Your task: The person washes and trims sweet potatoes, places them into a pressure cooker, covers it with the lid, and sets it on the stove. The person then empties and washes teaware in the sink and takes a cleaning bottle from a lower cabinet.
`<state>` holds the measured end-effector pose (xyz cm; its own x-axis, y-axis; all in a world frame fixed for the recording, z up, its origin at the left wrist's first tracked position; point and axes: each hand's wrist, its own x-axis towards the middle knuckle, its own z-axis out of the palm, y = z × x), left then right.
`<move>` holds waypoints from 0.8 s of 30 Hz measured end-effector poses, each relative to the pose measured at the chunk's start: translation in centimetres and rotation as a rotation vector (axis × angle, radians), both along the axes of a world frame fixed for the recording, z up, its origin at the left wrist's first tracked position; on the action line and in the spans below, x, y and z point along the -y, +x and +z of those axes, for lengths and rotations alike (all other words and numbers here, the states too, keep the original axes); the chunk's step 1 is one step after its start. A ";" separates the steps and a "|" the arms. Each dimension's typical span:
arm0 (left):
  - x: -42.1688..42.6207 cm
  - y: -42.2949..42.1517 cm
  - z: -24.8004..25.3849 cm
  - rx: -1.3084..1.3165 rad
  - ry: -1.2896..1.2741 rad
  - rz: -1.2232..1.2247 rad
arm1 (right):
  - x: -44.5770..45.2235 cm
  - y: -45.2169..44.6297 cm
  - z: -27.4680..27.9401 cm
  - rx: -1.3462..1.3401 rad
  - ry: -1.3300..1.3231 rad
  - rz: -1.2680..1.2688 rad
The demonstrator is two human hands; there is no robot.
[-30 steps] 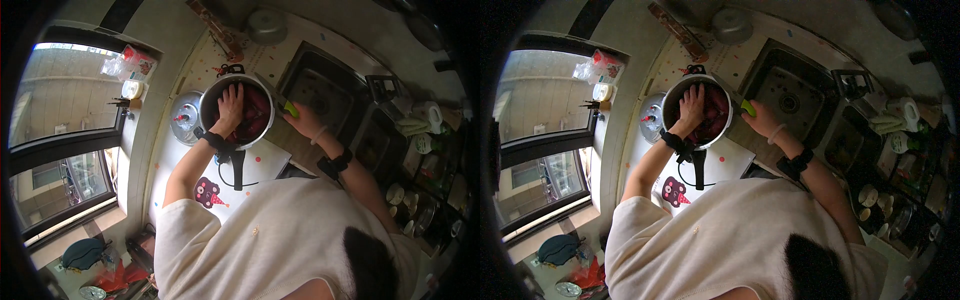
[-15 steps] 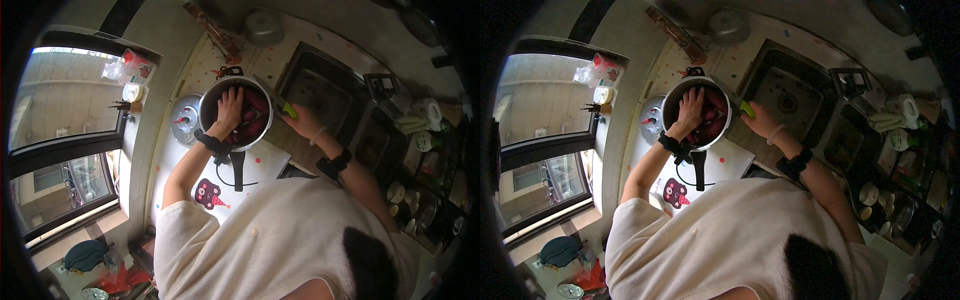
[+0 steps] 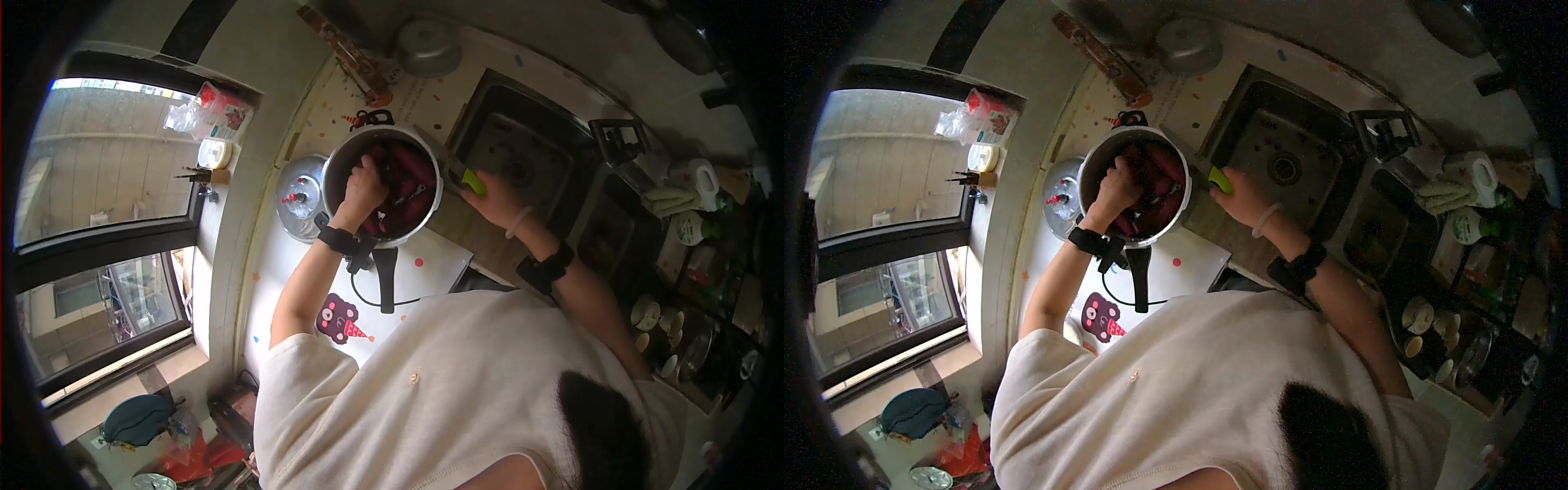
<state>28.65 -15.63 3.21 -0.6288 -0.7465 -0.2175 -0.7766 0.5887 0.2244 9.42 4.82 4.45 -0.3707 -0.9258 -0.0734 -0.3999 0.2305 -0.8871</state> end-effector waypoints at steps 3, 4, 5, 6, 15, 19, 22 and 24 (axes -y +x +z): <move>0.6 -0.3 0.3 -0.016 0.092 0.060 | -0.2 0.0 0.4 -0.003 0.016 -0.001; 0.8 -0.4 0.5 -0.010 0.117 0.085 | -0.2 0.0 0.6 -0.004 0.026 0.005; 0.9 -0.3 0.9 -0.002 0.117 0.099 | -0.2 0.0 0.6 -0.016 0.010 -0.006; 0.5 -0.7 3.2 0.004 0.117 0.111 | -0.1 0.0 0.5 -0.030 -0.007 -0.017; -1.8 -3.7 8.8 -0.635 0.639 0.045 | 4.6 3.4 7.5 0.636 -0.047 0.008; -1.4 -4.1 11.1 -0.777 1.150 0.382 | 3.9 1.1 6.1 0.690 0.063 -0.108; 2.9 -2.3 1.9 -0.112 0.212 -0.400 | 1.7 -0.4 5.9 0.721 0.070 -0.210; 3.0 -2.4 -0.2 0.073 0.108 -0.318 | 1.0 -1.2 5.6 0.733 0.043 -0.242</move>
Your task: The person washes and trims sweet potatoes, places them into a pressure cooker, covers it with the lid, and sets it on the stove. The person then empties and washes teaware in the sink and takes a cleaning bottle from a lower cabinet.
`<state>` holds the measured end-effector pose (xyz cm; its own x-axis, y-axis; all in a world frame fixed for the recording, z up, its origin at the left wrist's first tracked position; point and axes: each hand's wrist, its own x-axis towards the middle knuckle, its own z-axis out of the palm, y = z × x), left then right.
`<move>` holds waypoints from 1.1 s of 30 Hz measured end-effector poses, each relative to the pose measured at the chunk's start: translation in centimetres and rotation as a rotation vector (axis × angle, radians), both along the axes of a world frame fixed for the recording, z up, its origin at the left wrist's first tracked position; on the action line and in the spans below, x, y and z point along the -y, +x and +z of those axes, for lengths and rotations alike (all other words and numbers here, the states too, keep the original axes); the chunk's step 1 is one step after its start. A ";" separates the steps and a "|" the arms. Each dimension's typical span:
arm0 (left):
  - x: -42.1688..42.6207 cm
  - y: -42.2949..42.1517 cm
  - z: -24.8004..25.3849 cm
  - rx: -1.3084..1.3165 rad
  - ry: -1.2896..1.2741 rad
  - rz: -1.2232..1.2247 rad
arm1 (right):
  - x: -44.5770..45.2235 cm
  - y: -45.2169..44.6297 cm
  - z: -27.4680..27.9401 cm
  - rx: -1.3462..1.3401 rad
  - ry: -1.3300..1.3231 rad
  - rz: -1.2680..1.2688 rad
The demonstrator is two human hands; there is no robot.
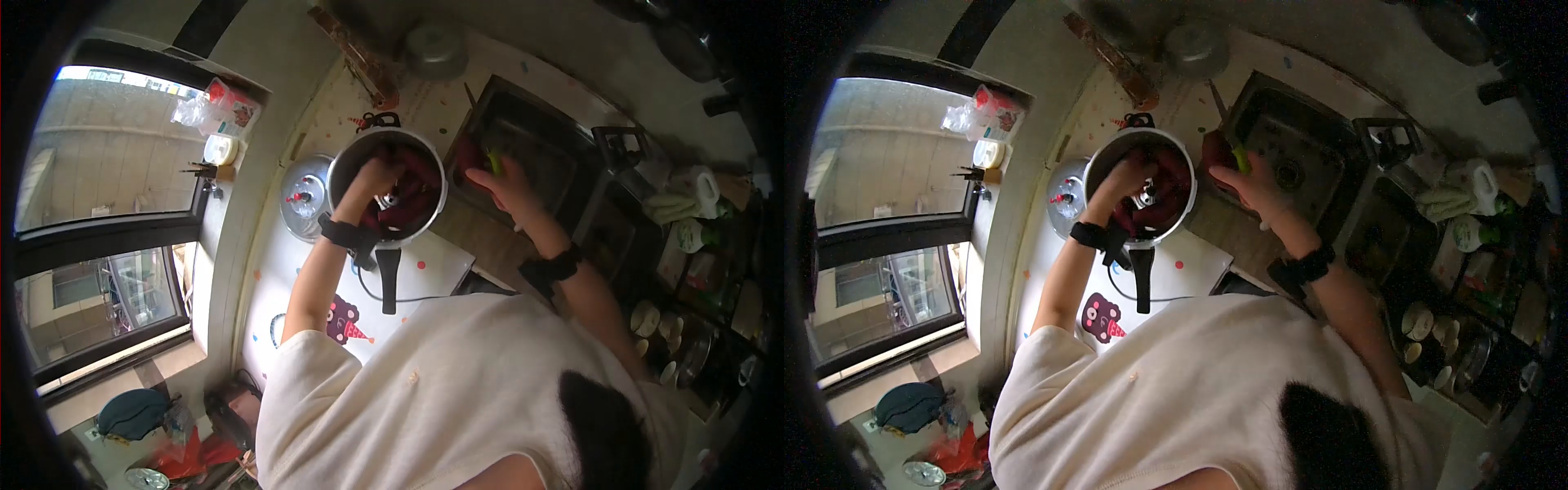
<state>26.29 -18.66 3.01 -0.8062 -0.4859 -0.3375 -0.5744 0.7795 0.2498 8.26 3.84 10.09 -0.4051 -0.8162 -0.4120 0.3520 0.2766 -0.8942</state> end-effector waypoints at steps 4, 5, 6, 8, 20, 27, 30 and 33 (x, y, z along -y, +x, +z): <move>-2.3 0.0 -0.5 0.050 0.443 0.533 | -1.6 -1.0 -0.6 0.103 0.084 0.038; -2.1 0.1 -0.7 0.117 0.546 0.594 | -1.7 -0.9 -0.9 0.179 0.026 0.040; -2.0 0.2 0.0 0.107 0.574 0.618 | -1.7 -0.8 -0.9 0.254 -0.034 0.042; -1.9 0.9 1.7 0.087 0.630 0.667 | -1.7 -0.9 -0.3 0.438 -0.063 0.082; -8.0 -2.3 11.3 -0.486 1.252 0.700 | 1.7 1.7 -1.8 1.162 -0.445 0.235; -4.2 0.0 6.8 -0.493 0.561 0.207 | -1.7 -1.0 -2.8 1.047 -0.440 0.160; -4.4 1.6 4.4 -0.095 0.088 -0.030 | -2.7 -1.8 -3.1 1.028 -0.416 0.102; -5.7 2.4 3.2 0.040 -0.011 -0.108 | -3.7 -2.6 -3.8 0.994 -0.385 0.064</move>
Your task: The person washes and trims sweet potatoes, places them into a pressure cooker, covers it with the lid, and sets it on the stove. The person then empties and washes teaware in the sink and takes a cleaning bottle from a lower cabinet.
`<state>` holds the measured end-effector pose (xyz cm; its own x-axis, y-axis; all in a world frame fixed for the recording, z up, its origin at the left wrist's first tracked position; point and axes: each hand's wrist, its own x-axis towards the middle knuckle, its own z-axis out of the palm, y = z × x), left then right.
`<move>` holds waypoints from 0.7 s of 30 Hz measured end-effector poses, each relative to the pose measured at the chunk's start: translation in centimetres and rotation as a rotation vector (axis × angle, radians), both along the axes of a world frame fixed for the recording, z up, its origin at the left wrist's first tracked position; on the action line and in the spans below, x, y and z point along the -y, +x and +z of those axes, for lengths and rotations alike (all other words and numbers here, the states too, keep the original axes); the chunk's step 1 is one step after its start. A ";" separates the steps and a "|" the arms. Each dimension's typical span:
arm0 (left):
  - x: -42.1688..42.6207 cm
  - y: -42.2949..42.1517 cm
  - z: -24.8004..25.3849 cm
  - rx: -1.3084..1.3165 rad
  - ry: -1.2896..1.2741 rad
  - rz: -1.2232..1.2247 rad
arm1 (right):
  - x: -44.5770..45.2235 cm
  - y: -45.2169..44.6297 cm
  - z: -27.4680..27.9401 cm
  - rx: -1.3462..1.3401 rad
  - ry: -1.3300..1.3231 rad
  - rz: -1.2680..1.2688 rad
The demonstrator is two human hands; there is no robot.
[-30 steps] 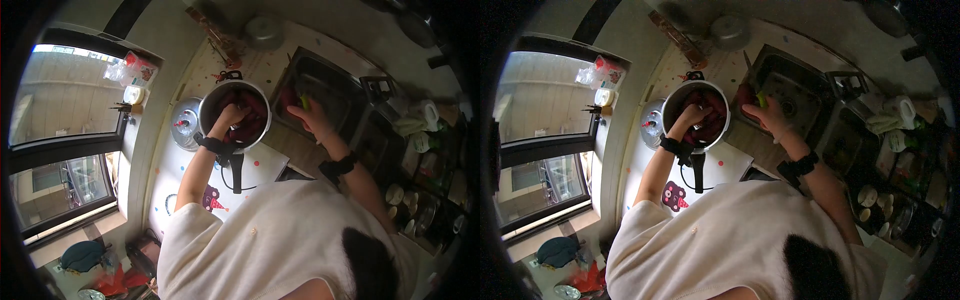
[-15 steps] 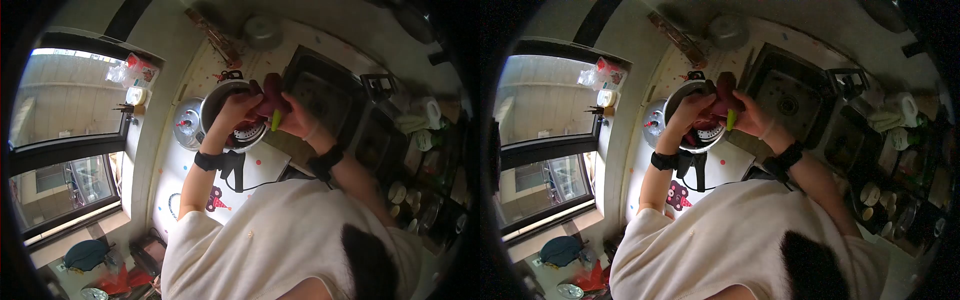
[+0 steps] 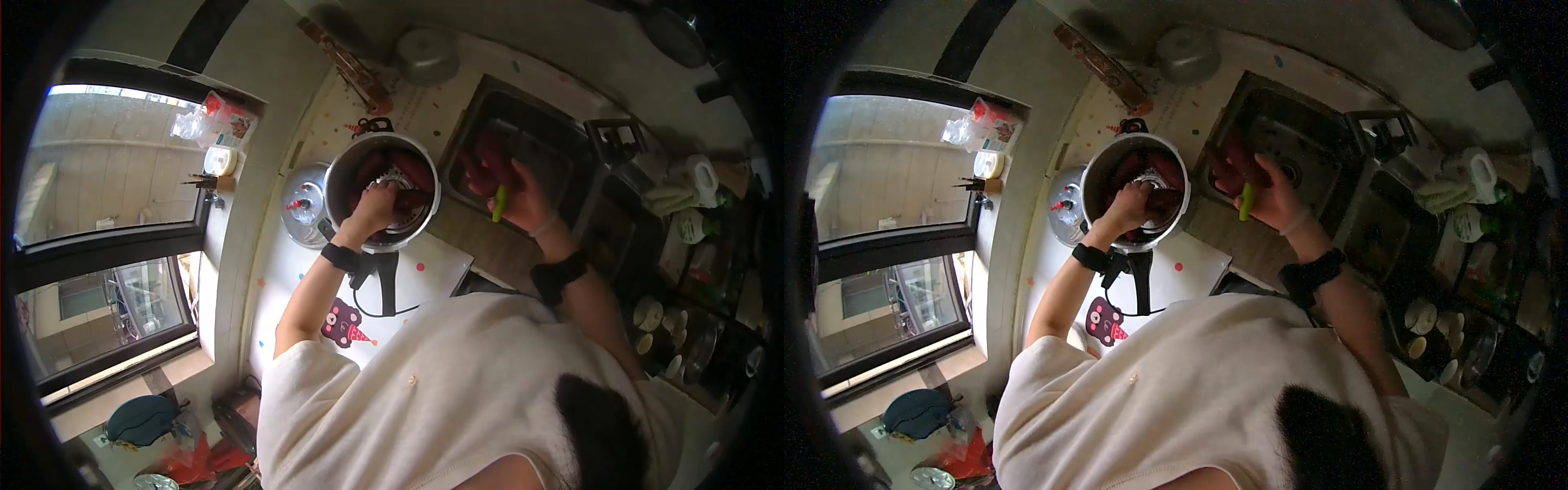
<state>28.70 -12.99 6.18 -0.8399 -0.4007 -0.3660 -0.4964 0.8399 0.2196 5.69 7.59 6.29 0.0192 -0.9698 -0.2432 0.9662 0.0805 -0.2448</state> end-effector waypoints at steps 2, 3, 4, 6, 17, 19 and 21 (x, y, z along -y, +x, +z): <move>0.0 0.7 -2.0 -0.100 -0.030 -0.025 | -0.6 0.0 0.0 -0.001 0.017 -0.003; 0.1 0.4 -1.4 0.026 0.074 0.031 | -0.7 -0.1 0.0 -0.005 0.023 -0.007; -0.1 0.3 -0.8 0.001 0.130 0.061 | -1.0 -0.3 -0.1 -0.022 0.039 -0.011; -1.0 0.5 0.2 -0.047 0.243 0.125 | -1.5 -0.3 -0.5 -0.054 0.073 -0.018; 3.4 -4.3 -2.4 -0.018 0.556 0.709 | -1.7 0.0 -0.1 -0.043 0.122 -0.018; 3.3 -4.8 -3.9 -0.138 0.812 0.973 | -1.8 0.0 0.0 -0.069 0.141 -0.030; 3.2 -5.0 -4.9 -0.189 0.884 0.943 | -1.9 0.0 -0.3 -0.108 0.154 -0.051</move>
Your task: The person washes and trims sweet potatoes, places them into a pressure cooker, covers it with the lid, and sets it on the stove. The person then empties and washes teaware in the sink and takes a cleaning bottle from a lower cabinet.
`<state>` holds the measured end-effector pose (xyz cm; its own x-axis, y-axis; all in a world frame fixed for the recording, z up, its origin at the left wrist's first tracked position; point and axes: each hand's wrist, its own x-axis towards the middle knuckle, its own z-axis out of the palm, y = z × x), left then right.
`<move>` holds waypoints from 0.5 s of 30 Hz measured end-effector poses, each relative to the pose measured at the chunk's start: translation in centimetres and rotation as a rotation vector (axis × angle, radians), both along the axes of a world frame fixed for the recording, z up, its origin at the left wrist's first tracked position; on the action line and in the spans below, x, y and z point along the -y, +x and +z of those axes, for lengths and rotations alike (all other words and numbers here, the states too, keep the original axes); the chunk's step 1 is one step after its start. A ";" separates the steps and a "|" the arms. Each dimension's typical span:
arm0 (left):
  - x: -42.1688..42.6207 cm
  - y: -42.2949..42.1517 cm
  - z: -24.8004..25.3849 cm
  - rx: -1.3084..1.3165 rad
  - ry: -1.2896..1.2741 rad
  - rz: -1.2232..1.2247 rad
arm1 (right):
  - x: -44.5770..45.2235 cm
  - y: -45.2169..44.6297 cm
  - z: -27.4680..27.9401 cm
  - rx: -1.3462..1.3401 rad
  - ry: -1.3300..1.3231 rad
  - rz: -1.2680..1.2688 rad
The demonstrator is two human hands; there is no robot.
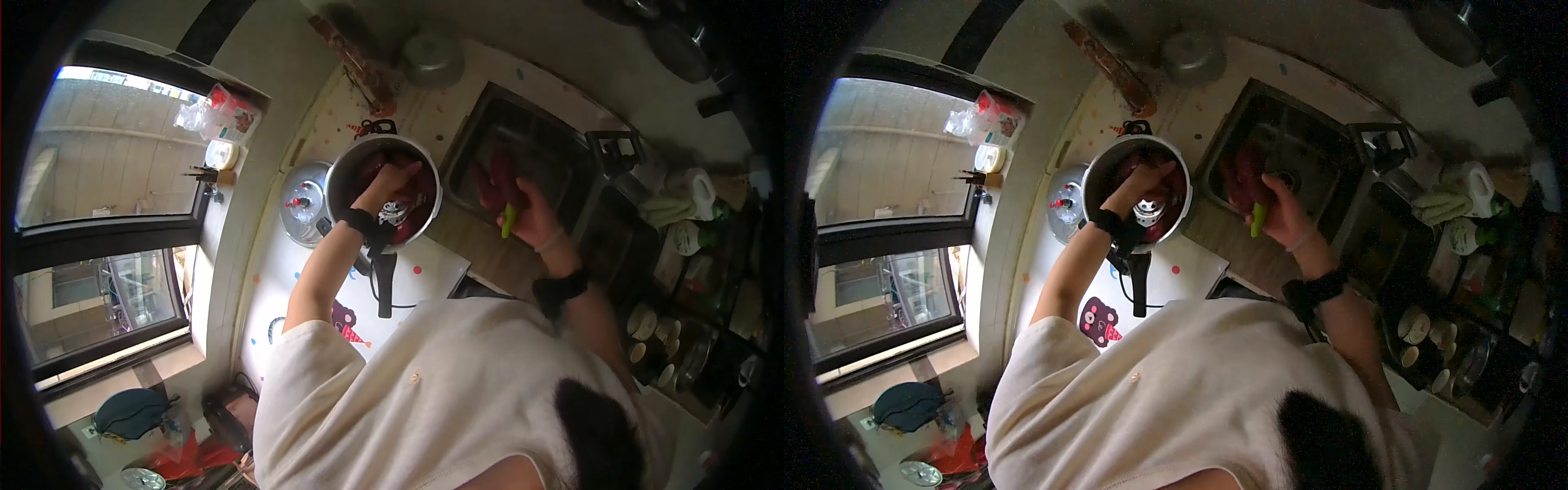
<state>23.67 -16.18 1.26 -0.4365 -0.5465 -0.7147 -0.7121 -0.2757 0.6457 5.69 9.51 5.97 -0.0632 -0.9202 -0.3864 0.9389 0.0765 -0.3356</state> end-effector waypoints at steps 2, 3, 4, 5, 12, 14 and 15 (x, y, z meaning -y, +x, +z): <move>0.2 -0.3 -0.5 0.033 0.038 0.026 | -0.4 -0.2 0.2 -0.001 -0.001 0.019; 0.2 -0.1 -0.2 -0.038 0.092 0.063 | -0.6 -0.1 0.3 0.002 0.001 0.028; 0.2 0.3 0.1 -0.109 0.146 0.101 | -0.8 -0.1 0.2 -0.006 0.011 0.022; 0.3 0.7 0.5 -0.181 0.199 0.139 | -0.9 -0.2 0.2 -0.015 0.020 0.016; 0.7 3.5 8.6 -0.018 -0.710 -0.664 | -0.7 -0.2 0.0 -0.006 0.045 0.029; 0.0 4.1 7.3 0.137 -0.743 -0.746 | 0.1 0.2 -0.2 0.004 0.047 0.028; -0.8 3.8 7.5 0.212 -0.758 -0.786 | 0.4 0.3 -0.2 0.008 0.049 0.027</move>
